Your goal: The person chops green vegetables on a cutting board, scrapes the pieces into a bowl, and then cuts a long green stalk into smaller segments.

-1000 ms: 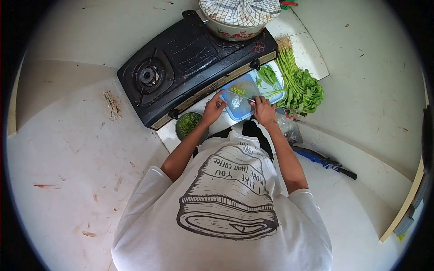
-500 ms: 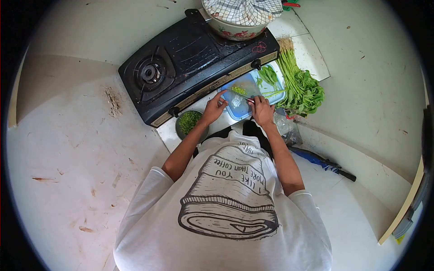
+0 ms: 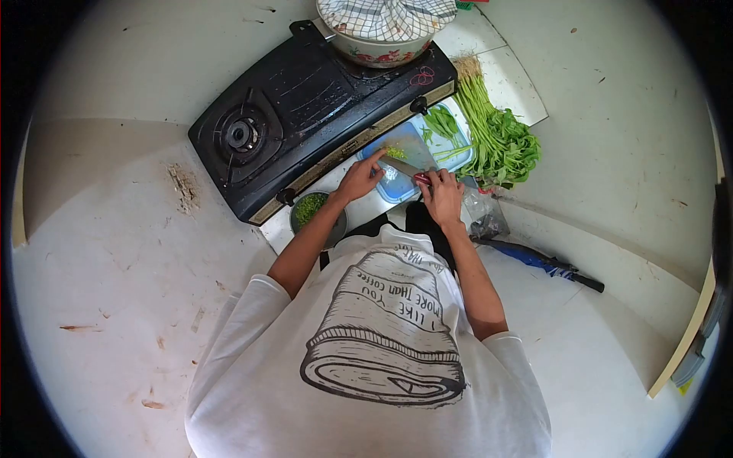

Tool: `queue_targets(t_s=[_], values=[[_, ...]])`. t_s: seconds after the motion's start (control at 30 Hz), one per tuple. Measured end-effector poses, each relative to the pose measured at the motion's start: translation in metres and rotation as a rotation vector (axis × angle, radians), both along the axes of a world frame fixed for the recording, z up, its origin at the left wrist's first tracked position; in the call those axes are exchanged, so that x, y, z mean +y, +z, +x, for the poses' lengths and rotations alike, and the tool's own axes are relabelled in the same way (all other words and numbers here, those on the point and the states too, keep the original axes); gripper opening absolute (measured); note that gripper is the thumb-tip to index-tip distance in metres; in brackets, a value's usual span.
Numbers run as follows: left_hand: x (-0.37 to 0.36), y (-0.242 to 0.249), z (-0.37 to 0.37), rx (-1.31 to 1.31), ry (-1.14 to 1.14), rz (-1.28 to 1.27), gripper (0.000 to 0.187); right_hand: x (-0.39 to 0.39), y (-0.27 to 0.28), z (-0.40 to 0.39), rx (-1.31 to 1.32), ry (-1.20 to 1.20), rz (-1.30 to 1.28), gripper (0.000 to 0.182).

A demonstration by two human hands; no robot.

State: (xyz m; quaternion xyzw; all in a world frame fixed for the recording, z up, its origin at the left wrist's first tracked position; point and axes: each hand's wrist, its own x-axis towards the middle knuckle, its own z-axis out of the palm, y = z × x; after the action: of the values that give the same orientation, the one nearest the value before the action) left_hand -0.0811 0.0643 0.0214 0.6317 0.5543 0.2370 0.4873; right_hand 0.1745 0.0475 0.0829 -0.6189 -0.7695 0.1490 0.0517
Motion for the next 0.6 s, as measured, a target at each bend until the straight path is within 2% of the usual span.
queue_targets(t_s=[0.2,0.3,0.6], values=[[0.003,-0.001,-0.001,0.011,-0.004,-0.001,0.066,-0.009,-0.008,0.021,0.051,-0.058,0.012,0.033],[0.0,0.006,0.002,0.009,0.04,-0.041,0.066,-0.016,-0.01,0.031,0.108,-0.128,-0.076,0.032],[-0.003,0.009,0.024,-0.033,0.105,0.001,0.056,-0.026,-0.039,0.062,0.495,-0.276,-0.071,0.033]])
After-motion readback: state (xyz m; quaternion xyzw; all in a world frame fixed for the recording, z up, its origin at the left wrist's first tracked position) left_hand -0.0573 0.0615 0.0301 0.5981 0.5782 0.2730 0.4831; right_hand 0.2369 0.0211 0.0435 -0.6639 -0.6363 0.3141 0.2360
